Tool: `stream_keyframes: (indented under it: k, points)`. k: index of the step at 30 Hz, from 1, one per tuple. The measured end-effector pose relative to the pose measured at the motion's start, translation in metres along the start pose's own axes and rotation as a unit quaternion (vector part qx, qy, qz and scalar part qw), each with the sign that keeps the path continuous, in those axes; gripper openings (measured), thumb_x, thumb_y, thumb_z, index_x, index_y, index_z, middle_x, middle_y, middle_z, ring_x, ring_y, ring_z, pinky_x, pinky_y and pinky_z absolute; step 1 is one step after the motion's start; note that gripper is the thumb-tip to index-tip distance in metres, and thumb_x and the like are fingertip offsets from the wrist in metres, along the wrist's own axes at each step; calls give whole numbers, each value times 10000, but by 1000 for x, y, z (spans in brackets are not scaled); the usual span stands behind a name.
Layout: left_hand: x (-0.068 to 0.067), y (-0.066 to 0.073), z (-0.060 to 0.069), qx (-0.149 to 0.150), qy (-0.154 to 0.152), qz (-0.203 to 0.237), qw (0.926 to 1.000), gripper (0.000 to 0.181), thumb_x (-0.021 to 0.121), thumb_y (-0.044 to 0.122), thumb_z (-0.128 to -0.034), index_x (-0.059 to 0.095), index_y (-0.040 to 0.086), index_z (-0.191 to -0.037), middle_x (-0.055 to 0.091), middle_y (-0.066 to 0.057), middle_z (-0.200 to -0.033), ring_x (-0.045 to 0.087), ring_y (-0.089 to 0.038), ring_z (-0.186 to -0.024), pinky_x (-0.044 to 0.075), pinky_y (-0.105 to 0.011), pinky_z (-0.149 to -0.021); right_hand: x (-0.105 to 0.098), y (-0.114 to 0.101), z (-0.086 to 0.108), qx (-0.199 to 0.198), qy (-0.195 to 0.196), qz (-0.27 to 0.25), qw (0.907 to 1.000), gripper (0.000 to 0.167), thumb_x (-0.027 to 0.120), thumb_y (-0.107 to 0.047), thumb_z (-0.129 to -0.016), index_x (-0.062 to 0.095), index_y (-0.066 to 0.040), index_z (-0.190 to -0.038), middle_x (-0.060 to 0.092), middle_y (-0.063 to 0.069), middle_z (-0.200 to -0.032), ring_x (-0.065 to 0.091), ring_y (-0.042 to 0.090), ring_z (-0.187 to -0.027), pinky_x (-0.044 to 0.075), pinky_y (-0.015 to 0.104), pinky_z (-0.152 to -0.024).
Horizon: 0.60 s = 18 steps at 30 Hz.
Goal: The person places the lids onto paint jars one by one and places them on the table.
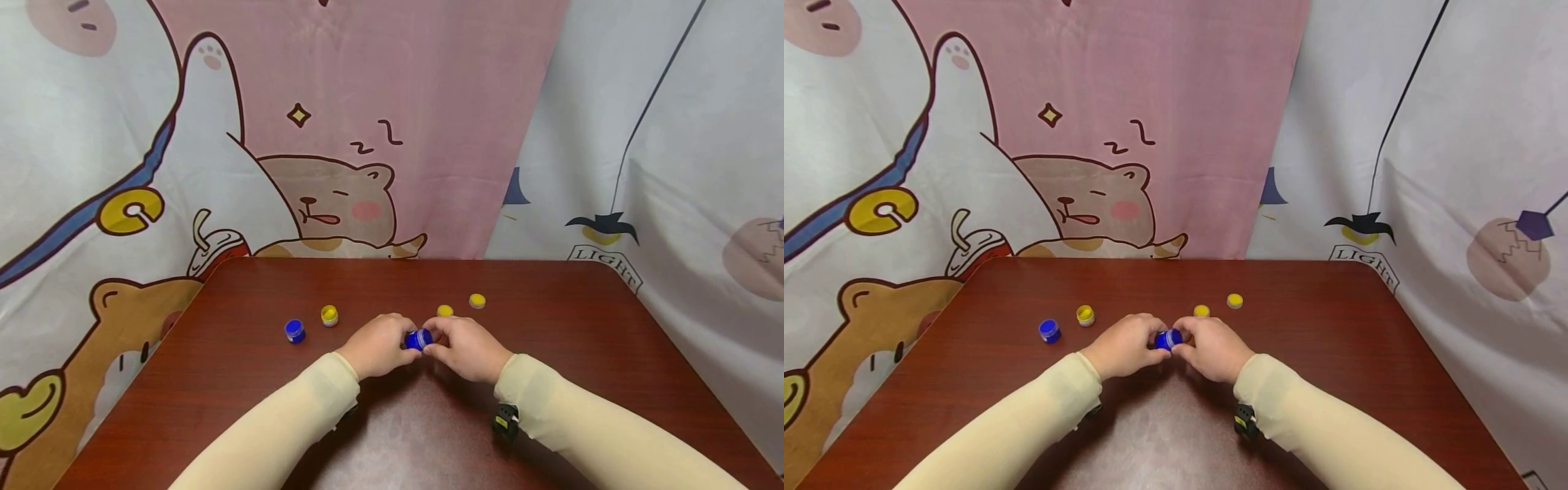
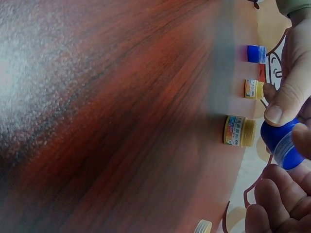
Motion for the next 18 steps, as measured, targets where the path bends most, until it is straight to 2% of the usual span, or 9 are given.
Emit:
stream_keyframes:
  k: [6, 13, 18]
  points:
    - [1, -1, -1, -6, -19, 71, 10000, 321, 827, 335, -921, 745, 99, -1121, 682, 20, -942, 586, -82, -791, 536, -221, -740, -1, 1, 2, -53, -7, -1, 10000, 243, 777, -281, -965, 724, -145, -1159, 690, -68, -907, 615, 101, -780, 553, 275, -700]
    - [0, -2, 0, -29, -31, 21, 10000, 331, 824, 347, -922, 744, 102, -1129, 688, 22, -955, 587, -78, -797, 538, -218, -745, -6, 1, 4, -213, 112, 96, 9997, 477, 835, -269, -914, 660, -91, -1320, 730, -21, -1062, 697, 133, -967, 612, 374, -859]
    - [0, -1, 0, -3, -25, -31, 10000, 337, 824, 353, -923, 743, 104, -1135, 697, 21, -962, 589, -80, -798, 534, -225, -752, -6, 1, 5, -284, 157, 75, 9994, 315, 838, -192, -908, 697, -168, -1189, 728, -34, -1043, 688, 117, -968, 610, 382, -869]
Point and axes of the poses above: each hand's wrist, its own z-axis away from the middle knuckle, its own x-axis out of the palm, y = z × x, the point moved 7 cm from there along -z, towards the middle knuckle
